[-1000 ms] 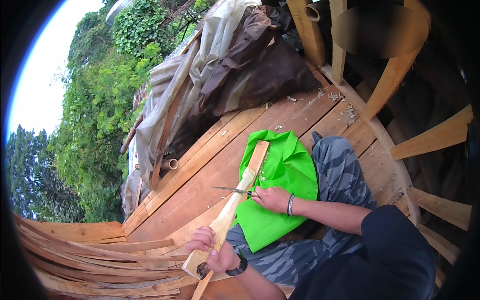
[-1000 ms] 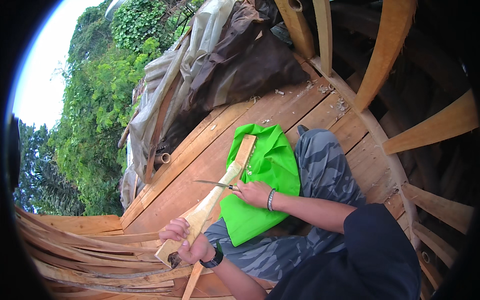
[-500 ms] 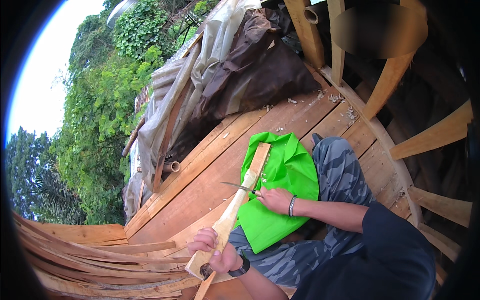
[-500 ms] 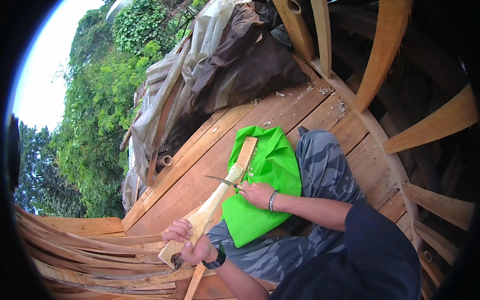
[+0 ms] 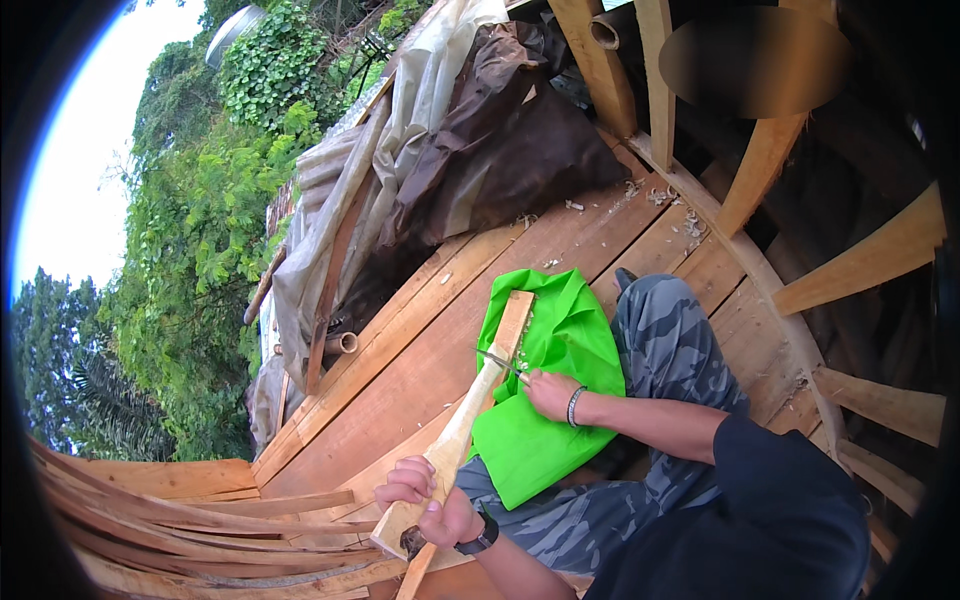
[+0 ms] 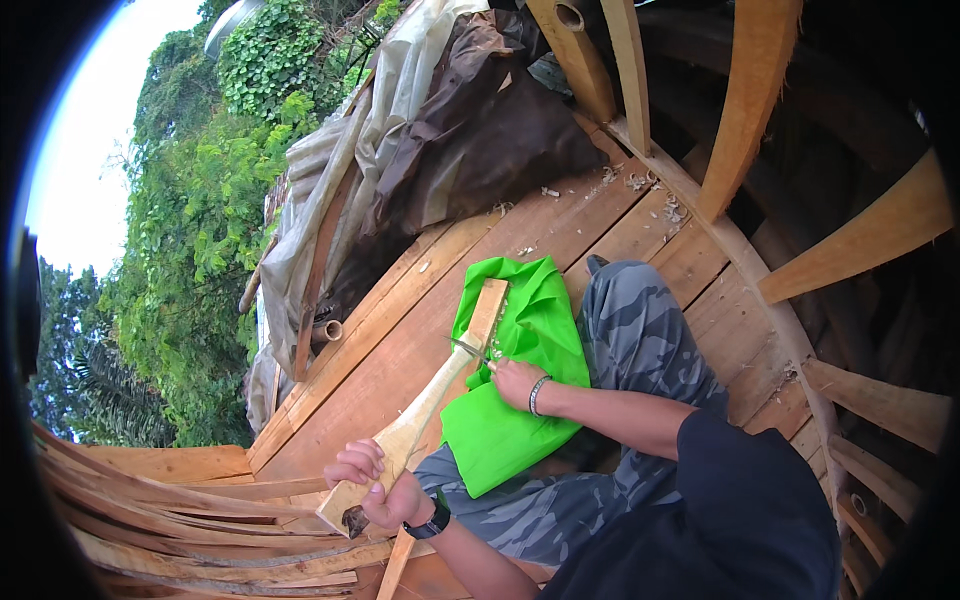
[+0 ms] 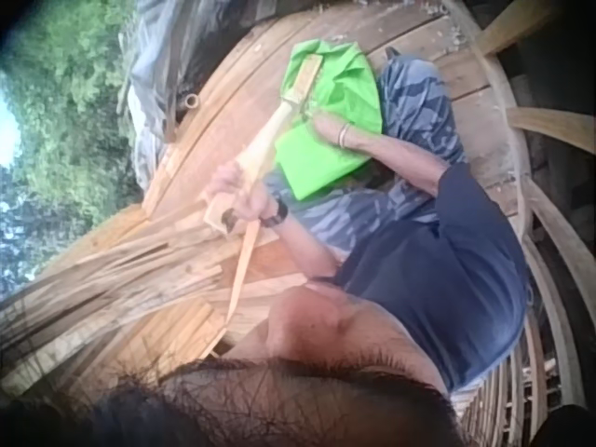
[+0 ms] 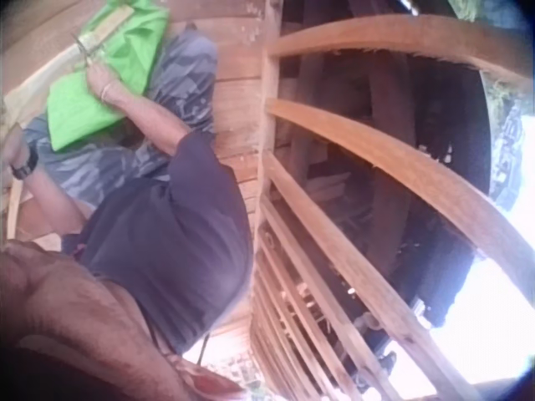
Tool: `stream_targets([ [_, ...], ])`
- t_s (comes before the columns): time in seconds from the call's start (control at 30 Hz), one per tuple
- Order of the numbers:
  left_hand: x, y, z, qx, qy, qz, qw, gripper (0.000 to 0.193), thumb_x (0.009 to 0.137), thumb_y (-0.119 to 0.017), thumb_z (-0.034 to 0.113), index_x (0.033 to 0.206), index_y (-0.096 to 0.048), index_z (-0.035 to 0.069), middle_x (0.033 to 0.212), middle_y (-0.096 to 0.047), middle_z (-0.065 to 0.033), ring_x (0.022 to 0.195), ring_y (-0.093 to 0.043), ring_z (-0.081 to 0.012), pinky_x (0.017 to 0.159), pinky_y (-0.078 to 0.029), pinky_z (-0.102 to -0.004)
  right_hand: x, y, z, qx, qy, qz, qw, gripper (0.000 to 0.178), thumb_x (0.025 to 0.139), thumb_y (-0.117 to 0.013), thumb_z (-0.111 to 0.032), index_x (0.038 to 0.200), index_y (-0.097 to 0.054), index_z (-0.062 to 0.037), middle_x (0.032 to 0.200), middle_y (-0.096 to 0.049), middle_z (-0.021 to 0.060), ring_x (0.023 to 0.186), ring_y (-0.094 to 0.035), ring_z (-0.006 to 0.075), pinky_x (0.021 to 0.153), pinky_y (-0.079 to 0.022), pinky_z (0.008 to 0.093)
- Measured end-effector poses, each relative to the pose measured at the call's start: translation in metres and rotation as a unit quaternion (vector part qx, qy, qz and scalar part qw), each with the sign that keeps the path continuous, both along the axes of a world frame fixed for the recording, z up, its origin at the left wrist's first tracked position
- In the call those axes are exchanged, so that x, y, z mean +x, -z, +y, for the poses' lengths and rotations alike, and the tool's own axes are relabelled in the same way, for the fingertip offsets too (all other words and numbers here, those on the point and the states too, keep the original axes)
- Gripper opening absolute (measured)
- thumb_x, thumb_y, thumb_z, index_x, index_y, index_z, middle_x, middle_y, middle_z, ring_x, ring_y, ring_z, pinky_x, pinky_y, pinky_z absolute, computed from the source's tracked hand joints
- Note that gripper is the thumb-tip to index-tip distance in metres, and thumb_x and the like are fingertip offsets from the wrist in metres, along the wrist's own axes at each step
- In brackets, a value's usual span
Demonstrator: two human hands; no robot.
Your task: The person sits on a wooden floor and carves a piece of light-colored wood using a knife. They hold the wood in their left hand and use the knife in their right hand to shave off thin strips, occasionally pausing to inspect the carved surface.
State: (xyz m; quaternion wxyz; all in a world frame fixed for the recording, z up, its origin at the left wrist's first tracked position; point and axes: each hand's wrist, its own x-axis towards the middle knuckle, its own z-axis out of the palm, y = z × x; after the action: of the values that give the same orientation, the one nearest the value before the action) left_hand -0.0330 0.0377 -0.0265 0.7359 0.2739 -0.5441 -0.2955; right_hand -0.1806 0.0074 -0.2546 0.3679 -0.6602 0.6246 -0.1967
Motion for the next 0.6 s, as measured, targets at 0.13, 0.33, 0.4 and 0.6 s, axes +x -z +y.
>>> stream_targets([
  [0.13, 0.007, 0.0, 0.006, 0.001, -0.023, 0.01, 1.0, 0.023, 0.056, -0.046, 0.014, 0.072, -0.03, 0.009, 0.061, -0.029, -0.0043, 0.055, -0.028, -0.0145, 0.056, -0.029, -0.0305, 0.001, -0.036, 0.006, 0.007, -0.068, 0.015, 0.998, 0.034, 0.096, -0.046, -0.033, 0.1, -0.05, 0.0004, 0.076, -0.066, 0.0187, 0.068, -0.067, 0.0351, 0.06, -0.054, 0.048],
  [0.33, 0.007, 0.003, 0.002, 0.004, -0.004, -0.001, 1.0, 0.024, 0.056, -0.046, 0.014, 0.073, -0.03, 0.008, 0.062, -0.029, -0.0041, 0.056, -0.028, -0.0147, 0.056, -0.029, -0.0306, 0.003, -0.017, 0.005, -0.075, -0.043, 0.062, 0.994, 0.035, 0.097, -0.044, -0.033, 0.102, -0.05, 0.0007, 0.079, -0.066, 0.0208, 0.072, -0.067, 0.0359, 0.062, -0.054, 0.0484],
  [0.4, 0.004, 0.0, 0.003, 0.006, -0.018, 0.002, 1.0, 0.024, 0.056, -0.046, 0.015, 0.073, -0.03, 0.008, 0.062, -0.029, -0.0041, 0.056, -0.028, -0.0147, 0.056, -0.029, -0.0307, -0.006, -0.018, -0.008, 0.032, -0.018, 0.045, 0.998, 0.038, 0.098, -0.041, -0.035, 0.101, -0.05, 0.0019, 0.079, -0.066, 0.0206, 0.073, -0.067, 0.0368, 0.064, -0.054, 0.0481],
  [0.6, 0.002, 0.001, 0.003, 0.01, -0.019, 0.019, 1.0, 0.025, 0.056, -0.047, 0.015, 0.073, -0.03, 0.009, 0.061, -0.03, -0.0042, 0.056, -0.029, -0.0148, 0.057, -0.029, -0.0307, -0.001, 0.01, -0.009, 0.025, 0.033, 0.013, 0.999, 0.04, 0.1, -0.037, -0.038, 0.1, -0.048, 0.0003, 0.073, -0.065, 0.0198, 0.068, -0.065, 0.0391, 0.061, -0.053, 0.0501],
])
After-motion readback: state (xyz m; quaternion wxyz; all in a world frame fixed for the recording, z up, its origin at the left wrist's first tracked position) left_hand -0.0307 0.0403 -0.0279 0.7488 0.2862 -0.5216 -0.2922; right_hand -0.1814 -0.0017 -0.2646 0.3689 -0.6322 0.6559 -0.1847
